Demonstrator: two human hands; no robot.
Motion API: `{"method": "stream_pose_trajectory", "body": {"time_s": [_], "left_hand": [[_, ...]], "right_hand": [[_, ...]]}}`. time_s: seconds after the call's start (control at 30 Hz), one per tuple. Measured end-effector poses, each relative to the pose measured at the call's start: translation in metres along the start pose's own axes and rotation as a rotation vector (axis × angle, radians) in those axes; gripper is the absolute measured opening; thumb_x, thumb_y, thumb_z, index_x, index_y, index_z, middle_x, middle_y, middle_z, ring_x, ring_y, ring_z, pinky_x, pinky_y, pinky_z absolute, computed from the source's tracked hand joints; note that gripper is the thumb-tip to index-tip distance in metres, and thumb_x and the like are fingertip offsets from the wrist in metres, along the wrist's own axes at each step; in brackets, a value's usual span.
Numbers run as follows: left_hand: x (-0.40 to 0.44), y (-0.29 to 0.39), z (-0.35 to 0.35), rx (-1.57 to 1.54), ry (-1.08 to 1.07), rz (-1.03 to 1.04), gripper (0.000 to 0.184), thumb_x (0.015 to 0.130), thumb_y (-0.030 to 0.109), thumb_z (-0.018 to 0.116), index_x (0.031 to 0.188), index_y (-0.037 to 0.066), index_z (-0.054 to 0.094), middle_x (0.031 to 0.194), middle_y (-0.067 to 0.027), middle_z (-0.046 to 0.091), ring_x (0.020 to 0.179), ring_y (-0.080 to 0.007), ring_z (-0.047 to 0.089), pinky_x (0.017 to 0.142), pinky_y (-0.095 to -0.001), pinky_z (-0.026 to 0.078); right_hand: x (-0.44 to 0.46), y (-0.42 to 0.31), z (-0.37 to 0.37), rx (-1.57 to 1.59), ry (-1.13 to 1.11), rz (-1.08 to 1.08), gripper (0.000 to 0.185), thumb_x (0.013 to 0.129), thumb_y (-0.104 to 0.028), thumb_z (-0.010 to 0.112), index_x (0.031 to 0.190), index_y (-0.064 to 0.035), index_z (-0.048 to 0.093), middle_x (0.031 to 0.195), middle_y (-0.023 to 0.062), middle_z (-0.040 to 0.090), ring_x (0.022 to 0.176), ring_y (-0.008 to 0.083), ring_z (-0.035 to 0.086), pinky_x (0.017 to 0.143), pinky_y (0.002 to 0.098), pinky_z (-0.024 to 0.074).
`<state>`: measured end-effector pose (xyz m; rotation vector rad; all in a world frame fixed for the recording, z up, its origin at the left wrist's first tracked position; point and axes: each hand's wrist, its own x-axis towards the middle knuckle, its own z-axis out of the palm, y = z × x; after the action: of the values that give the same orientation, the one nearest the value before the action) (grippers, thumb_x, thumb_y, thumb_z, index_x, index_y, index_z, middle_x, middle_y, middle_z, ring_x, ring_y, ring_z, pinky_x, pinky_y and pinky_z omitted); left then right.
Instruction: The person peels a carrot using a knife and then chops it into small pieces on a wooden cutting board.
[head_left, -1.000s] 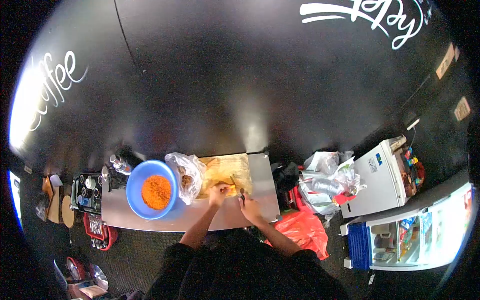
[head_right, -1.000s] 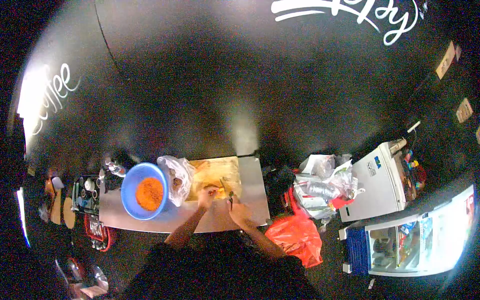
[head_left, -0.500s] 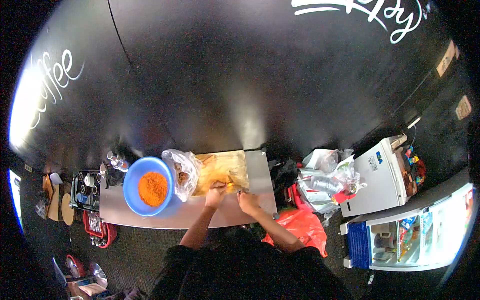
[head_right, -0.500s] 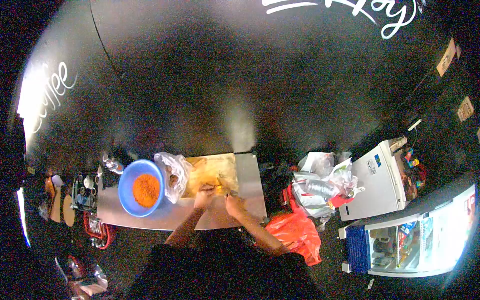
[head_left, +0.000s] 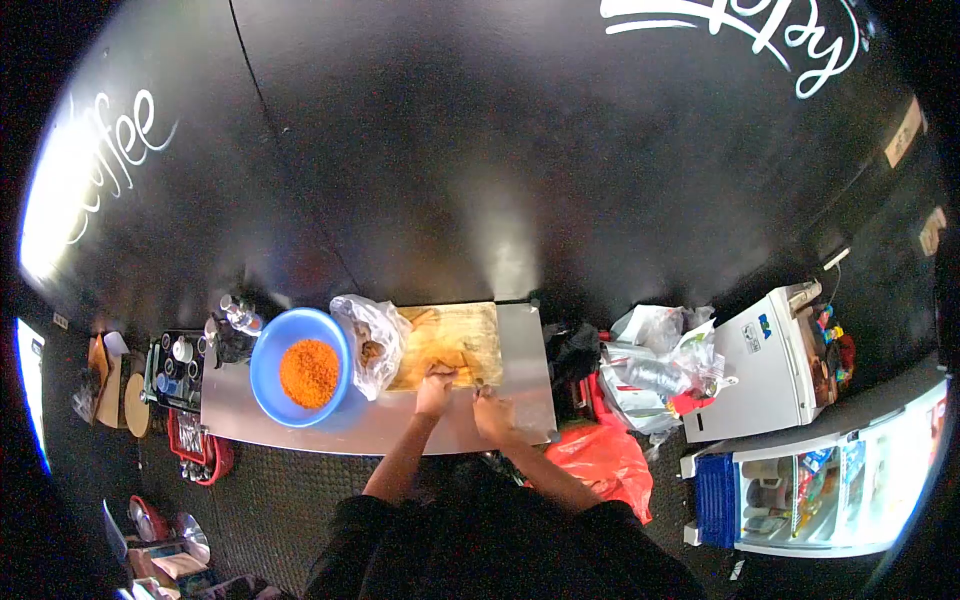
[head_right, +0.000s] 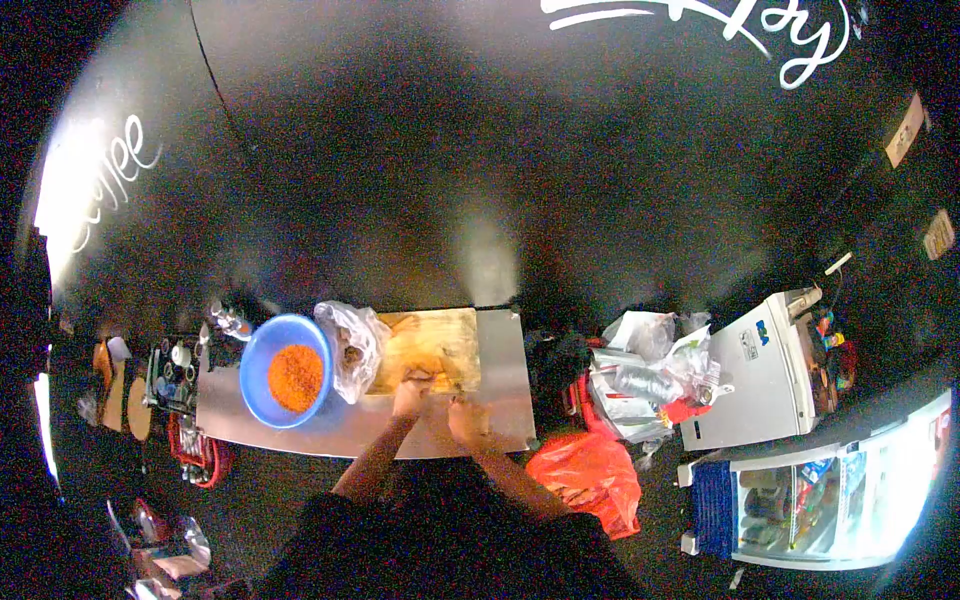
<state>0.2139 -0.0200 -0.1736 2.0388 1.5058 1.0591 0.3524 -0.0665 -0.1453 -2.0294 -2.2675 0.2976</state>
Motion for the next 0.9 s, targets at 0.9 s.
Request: {"method": "stream_pose_trajectory", "body": {"time_s": [0.9], "left_hand": [[-0.001, -0.004, 0.000, 0.036, 0.054, 0.056, 0.013, 0.070, 0.002, 0.055, 0.077, 0.007, 0.065, 0.076, -0.0103, 0.058, 0.076, -0.0282, 0.053, 0.068, -0.0340, 0.044]], "right_hand": [[0.022, 0.012, -0.004, 0.207, 0.188, -0.159, 0.026, 0.083, -0.025, 0.044, 0.085, 0.0001, 0.049, 0.063, 0.0143, 0.059, 0.058, 0.0320, 0.060, 0.053, 0.0399, 0.0483]]}}
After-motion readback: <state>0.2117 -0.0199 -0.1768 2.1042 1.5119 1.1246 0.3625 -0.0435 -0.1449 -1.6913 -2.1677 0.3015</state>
